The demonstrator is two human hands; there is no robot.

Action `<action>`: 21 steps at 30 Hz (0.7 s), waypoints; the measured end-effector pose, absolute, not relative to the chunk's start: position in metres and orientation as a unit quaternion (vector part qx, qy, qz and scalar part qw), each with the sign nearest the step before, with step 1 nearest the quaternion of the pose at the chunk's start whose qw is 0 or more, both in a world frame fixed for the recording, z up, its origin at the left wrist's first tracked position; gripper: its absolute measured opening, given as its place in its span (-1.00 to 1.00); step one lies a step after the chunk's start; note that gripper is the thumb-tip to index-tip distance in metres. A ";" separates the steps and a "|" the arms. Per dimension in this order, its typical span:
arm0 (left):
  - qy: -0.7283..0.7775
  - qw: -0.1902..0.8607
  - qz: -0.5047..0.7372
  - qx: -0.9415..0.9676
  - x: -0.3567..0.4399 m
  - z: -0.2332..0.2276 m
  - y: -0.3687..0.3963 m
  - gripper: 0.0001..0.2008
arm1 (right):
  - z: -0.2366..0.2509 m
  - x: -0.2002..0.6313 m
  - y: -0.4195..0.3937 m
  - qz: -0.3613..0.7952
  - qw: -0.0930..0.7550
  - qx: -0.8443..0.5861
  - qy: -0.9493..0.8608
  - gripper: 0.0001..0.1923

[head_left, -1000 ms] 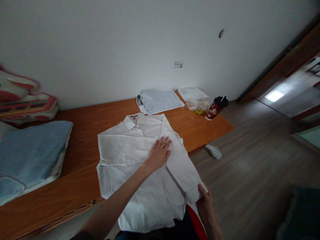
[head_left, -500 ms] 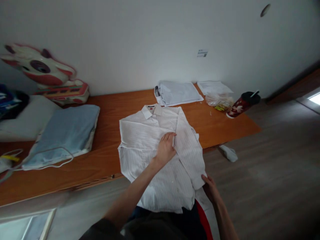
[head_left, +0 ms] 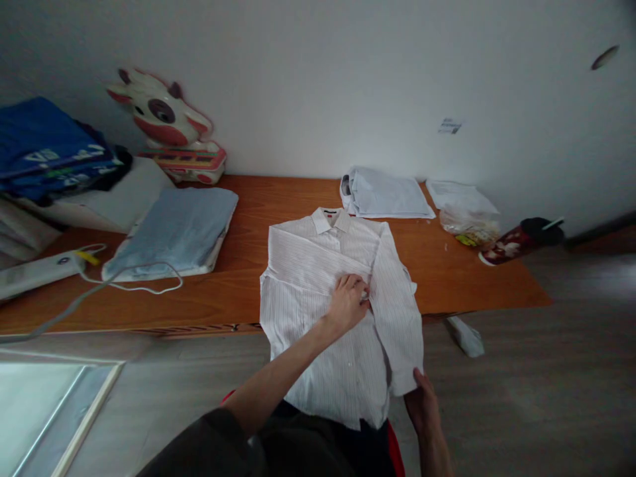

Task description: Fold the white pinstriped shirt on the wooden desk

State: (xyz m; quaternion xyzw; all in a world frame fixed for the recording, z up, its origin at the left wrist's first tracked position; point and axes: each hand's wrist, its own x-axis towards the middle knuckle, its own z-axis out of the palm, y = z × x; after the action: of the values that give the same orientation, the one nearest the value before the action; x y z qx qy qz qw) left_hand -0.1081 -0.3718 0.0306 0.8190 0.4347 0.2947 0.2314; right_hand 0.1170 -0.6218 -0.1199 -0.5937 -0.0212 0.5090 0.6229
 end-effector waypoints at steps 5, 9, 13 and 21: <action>0.439 0.227 0.290 0.820 -0.123 0.034 -0.374 -0.92 | -0.118 0.108 -0.613 0.504 0.622 -0.597 -0.045 -0.54; 0.473 0.291 0.403 0.728 -0.130 0.037 -0.383 -0.92 | -0.117 0.099 -0.602 0.494 0.613 -0.611 -0.077 -0.47; 0.494 0.455 0.584 0.456 -0.136 0.031 -0.399 -0.78 | -0.115 0.094 -0.597 0.442 0.601 -0.660 -0.085 -0.42; 0.368 0.623 0.677 0.134 -0.161 0.023 -0.428 -0.73 | -0.046 0.048 -0.584 0.188 0.608 -0.728 -0.255 -0.50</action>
State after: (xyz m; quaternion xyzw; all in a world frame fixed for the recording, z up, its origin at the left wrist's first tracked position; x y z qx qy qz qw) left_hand -0.1608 -0.4278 0.0230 0.1343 0.3680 0.6769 0.6231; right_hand 0.0480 -0.5844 -0.0455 -0.7283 -0.2553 0.1875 0.6077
